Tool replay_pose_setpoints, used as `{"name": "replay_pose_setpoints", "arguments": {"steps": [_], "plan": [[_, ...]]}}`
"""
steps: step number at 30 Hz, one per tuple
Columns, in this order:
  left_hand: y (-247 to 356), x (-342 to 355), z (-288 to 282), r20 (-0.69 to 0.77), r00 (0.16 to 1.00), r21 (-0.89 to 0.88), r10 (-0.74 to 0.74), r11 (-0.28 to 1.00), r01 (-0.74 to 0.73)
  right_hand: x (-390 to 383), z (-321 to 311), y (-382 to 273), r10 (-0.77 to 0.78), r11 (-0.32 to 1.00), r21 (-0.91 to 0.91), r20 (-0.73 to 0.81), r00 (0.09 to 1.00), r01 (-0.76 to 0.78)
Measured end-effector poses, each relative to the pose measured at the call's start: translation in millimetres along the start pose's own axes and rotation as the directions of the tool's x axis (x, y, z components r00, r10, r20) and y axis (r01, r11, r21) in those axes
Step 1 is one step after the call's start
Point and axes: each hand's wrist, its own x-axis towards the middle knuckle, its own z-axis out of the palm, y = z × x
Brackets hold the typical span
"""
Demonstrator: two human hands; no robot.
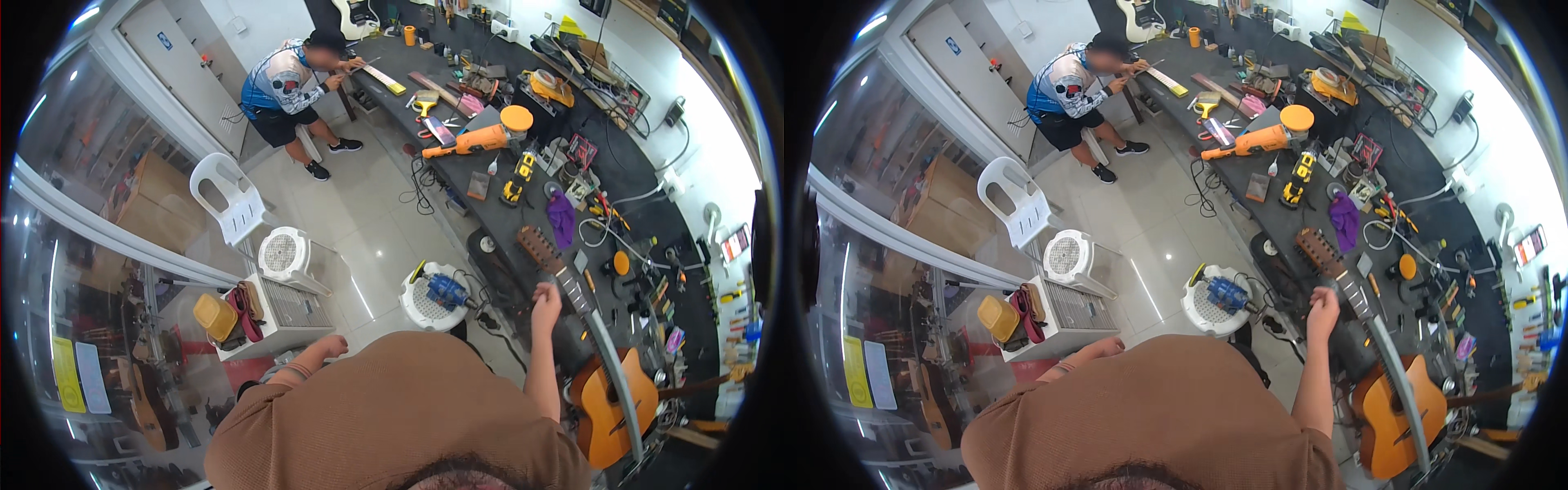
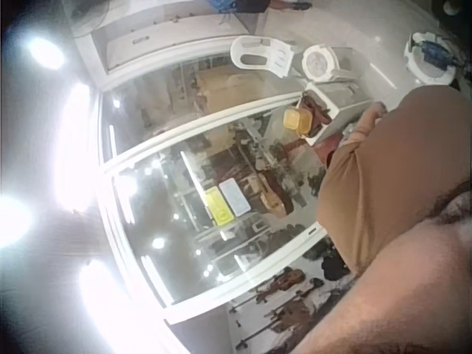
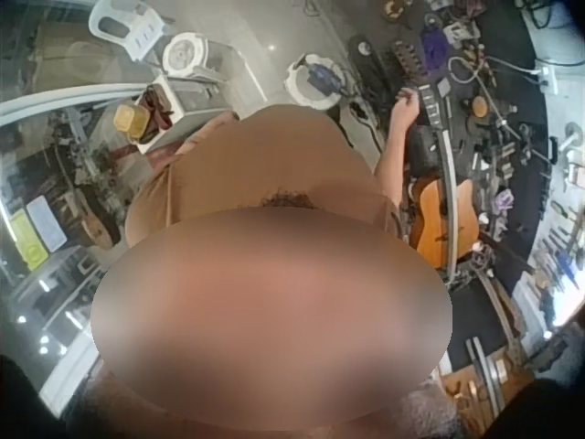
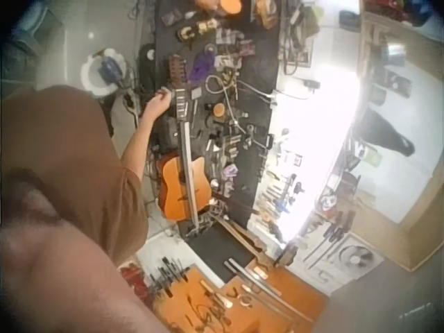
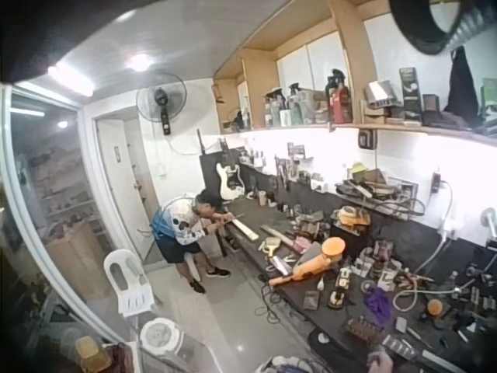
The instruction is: Measuring and checking the neck and body of an acoustic guitar using a straight edge and sanding block.
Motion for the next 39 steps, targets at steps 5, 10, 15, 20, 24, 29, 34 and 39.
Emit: {"name": "replay_pose_setpoints", "arguments": {"steps": [5,10,15,20,24,29,34,39], "plan": [[79.6,-3.4,-25.0,0.048,0.988,-0.079,-0.149,0.985,0.153,171.5,-10.6,5.4,-0.16,0.957,-0.253,-0.055,0.986,0.141],[150.1,21.6,-41.3,-0.059,0.992,-0.271,-0.111,0.958,0.091,290.8,16.7,56.3,0.261,0.747,-0.651,0.098,0.961,-0.137],[224.9,13.0,-61.7,-0.174,0.983,-0.352,-0.067,0.936,0.002,335.0,35.1,68.2,0.443,0.575,-0.805,0.158,0.883,-0.144],[221.2,14.3,-46.2,-0.116,0.989,-0.291,-0.09,0.955,0.053,351.9,37.8,82.3,0.544,0.427,-0.899,0.168,0.822,-0.099],[195.9,17.0,-20.9,-0.063,0.987,-0.139,-0.148,0.981,0.139,344.5,42.6,80.7,0.413,0.509,-0.859,0.188,0.891,-0.055],[212.4,21.0,-27.6,-0.097,0.982,-0.164,-0.165,0.975,0.148,336.3,39.9,60.6,0.009,0.787,-0.617,0.044,0.999,0.02],[271.8,33.3,-73.9,-0.123,0.992,-0.185,0.023,0.982,-0.046,328.2,19.9,12.7,-0.235,0.93,-0.304,-0.056,0.97,0.208],[346.6,30.4,-116.4,-0.171,0.946,-0.21,0.277,0.927,-0.309,280.4,-3.7,-90.8,-0.302,0.952,-0.064,-0.017,0.953,0.3]]}}
